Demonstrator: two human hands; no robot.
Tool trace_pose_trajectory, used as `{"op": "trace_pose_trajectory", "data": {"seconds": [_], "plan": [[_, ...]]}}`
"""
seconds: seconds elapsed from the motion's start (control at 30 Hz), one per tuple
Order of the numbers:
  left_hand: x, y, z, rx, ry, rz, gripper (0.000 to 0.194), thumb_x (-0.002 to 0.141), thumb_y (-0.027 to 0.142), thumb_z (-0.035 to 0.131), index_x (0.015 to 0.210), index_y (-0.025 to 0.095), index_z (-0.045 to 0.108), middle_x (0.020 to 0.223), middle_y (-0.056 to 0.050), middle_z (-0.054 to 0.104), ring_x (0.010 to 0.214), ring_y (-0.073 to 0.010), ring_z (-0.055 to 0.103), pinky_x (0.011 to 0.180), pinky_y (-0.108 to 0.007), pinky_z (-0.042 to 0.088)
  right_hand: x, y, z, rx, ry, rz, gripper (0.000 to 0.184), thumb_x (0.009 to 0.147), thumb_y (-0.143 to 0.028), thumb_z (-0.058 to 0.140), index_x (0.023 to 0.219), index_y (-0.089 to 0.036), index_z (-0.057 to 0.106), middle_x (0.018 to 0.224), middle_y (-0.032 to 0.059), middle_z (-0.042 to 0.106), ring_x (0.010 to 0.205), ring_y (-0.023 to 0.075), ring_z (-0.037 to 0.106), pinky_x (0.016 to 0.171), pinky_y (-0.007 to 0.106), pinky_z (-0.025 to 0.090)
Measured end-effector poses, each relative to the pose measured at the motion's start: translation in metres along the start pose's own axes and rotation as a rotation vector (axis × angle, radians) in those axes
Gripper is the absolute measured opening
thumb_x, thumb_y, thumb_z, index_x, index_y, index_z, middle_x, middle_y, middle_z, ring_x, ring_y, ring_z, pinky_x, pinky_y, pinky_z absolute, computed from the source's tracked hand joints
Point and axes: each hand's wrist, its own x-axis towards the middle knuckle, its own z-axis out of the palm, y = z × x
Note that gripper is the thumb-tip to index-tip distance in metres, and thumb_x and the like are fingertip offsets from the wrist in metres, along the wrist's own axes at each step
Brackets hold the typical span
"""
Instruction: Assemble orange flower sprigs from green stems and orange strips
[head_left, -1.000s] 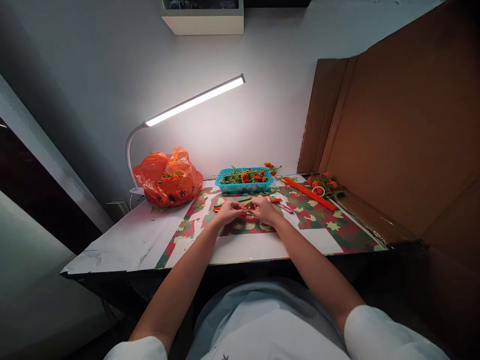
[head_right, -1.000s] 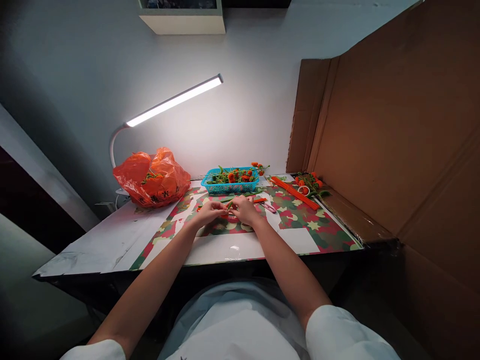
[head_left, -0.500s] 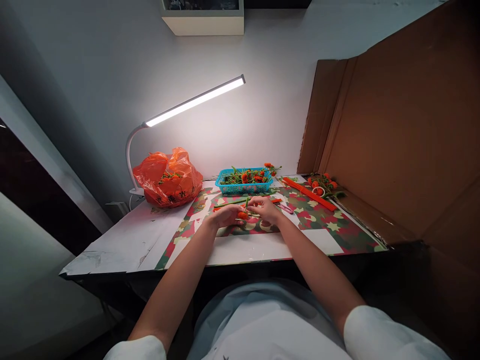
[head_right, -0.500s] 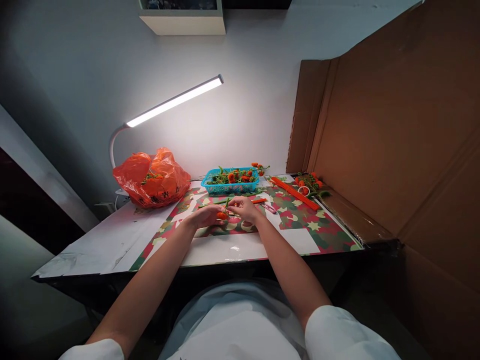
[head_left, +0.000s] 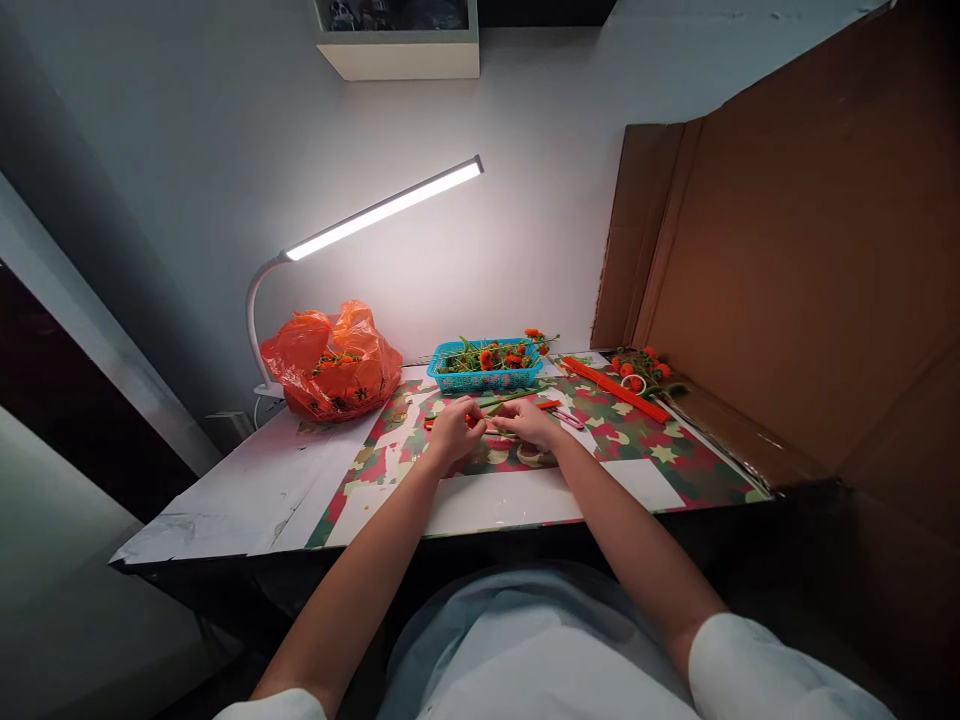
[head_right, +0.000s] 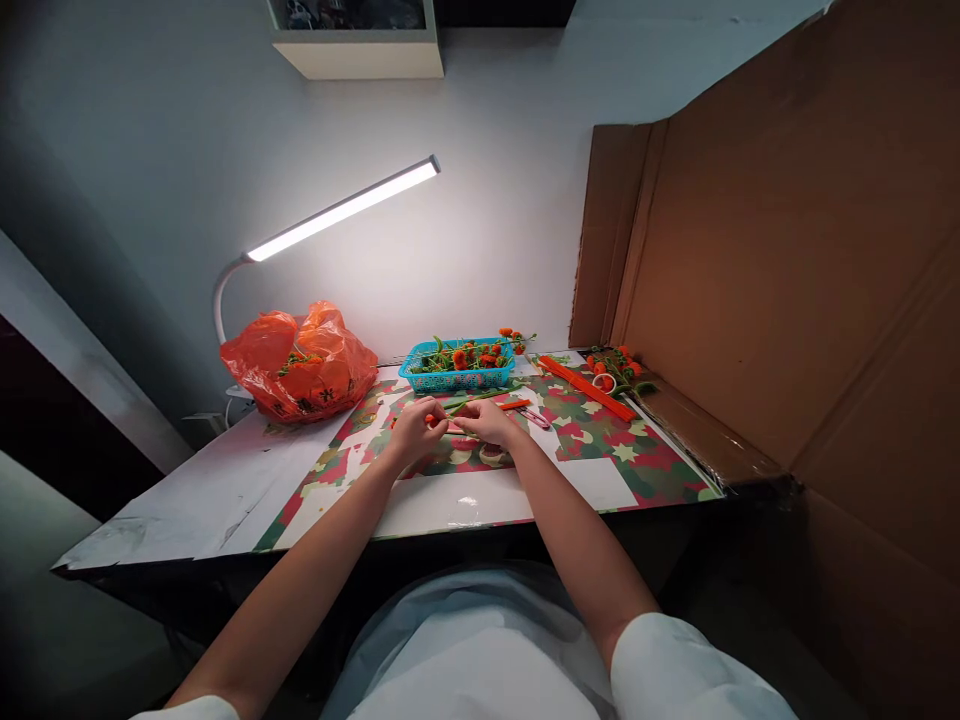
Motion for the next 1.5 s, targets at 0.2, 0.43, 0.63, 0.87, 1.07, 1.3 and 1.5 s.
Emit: {"op": "trace_pose_trajectory", "data": {"seconds": [0.2, 0.43, 0.63, 0.87, 1.07, 1.3, 1.5], "plan": [[0.003, -0.005, -0.003, -0.393, -0.229, -0.283, 0.010, 0.063, 0.024, 0.058, 0.057, 0.017, 0.054, 0.059, -0.001, 0.057, 0.060, -0.0138, 0.053, 0.061, -0.027, 0.041, -0.001, 0.000, 0.002, -0.174, 0.090, -0.102, 0.020, 0.074, -0.032, 0.058, 0.075, -0.015, 0.067, 0.066, -0.0001, 0.058, 0.060, 0.0111, 0.044, 0.057, 0.024, 0.033], [0.006, -0.004, -0.007, -0.863, -0.374, -0.666, 0.013, 0.056, 0.024, 0.066, 0.060, 0.014, 0.059, 0.063, -0.002, 0.059, 0.060, -0.0117, 0.055, 0.058, -0.024, 0.042, 0.000, -0.004, 0.005, -0.215, 0.178, -0.240, 0.016, 0.076, -0.027, 0.057, 0.073, -0.016, 0.068, 0.076, 0.0037, 0.065, 0.075, 0.0157, 0.053, 0.068, 0.025, 0.039], [0.005, -0.005, -0.007, -0.747, -0.269, -0.670, 0.013, 0.057, 0.024, 0.067, 0.061, 0.013, 0.061, 0.063, -0.003, 0.061, 0.060, -0.0118, 0.055, 0.054, -0.022, 0.039, 0.001, -0.004, 0.006, -0.060, 0.078, -0.104, 0.027, 0.074, -0.039, 0.060, 0.078, -0.014, 0.069, 0.076, 0.0033, 0.063, 0.067, 0.0135, 0.051, 0.060, 0.024, 0.038], [0.005, -0.007, -0.006, -0.787, -0.324, -0.678, 0.009, 0.062, 0.019, 0.067, 0.062, 0.013, 0.061, 0.063, -0.002, 0.061, 0.058, -0.0112, 0.056, 0.056, -0.022, 0.041, 0.001, -0.003, 0.007, -0.064, 0.120, -0.137, 0.038, 0.069, -0.052, 0.066, 0.067, -0.014, 0.067, 0.066, 0.0021, 0.059, 0.063, 0.0136, 0.048, 0.059, 0.026, 0.038], [0.005, -0.006, -0.011, -1.127, -0.522, -0.856, 0.005, 0.070, 0.014, 0.060, 0.075, 0.013, 0.059, 0.067, -0.003, 0.062, 0.060, -0.0131, 0.059, 0.057, -0.024, 0.045, -0.004, -0.011, 0.009, 0.010, 0.113, -0.201, 0.036, 0.068, -0.051, 0.067, 0.071, -0.015, 0.064, 0.071, 0.0021, 0.060, 0.068, 0.0142, 0.050, 0.063, 0.027, 0.039], [0.004, -0.013, -0.006, -1.092, -0.545, -0.823, 0.010, 0.075, 0.019, 0.064, 0.080, 0.013, 0.057, 0.073, -0.005, 0.064, 0.064, -0.0128, 0.062, 0.062, -0.023, 0.047, 0.001, -0.007, 0.010, 0.113, 0.078, -0.127, 0.038, 0.064, -0.052, 0.066, 0.066, -0.016, 0.054, 0.063, -0.0031, 0.050, 0.061, 0.0105, 0.043, 0.058, 0.024, 0.034], [0.000, -0.009, -0.002, -0.828, -0.303, -0.631, 0.027, 0.061, 0.032, 0.079, 0.071, 0.015, 0.061, 0.078, -0.002, 0.063, 0.072, -0.0130, 0.061, 0.065, -0.024, 0.049, 0.001, -0.003, 0.008, -0.015, 0.148, -0.126, 0.033, 0.067, -0.048, 0.063, 0.066, -0.016, 0.056, 0.063, -0.0024, 0.051, 0.061, 0.0109, 0.043, 0.059, 0.025, 0.034]]}}
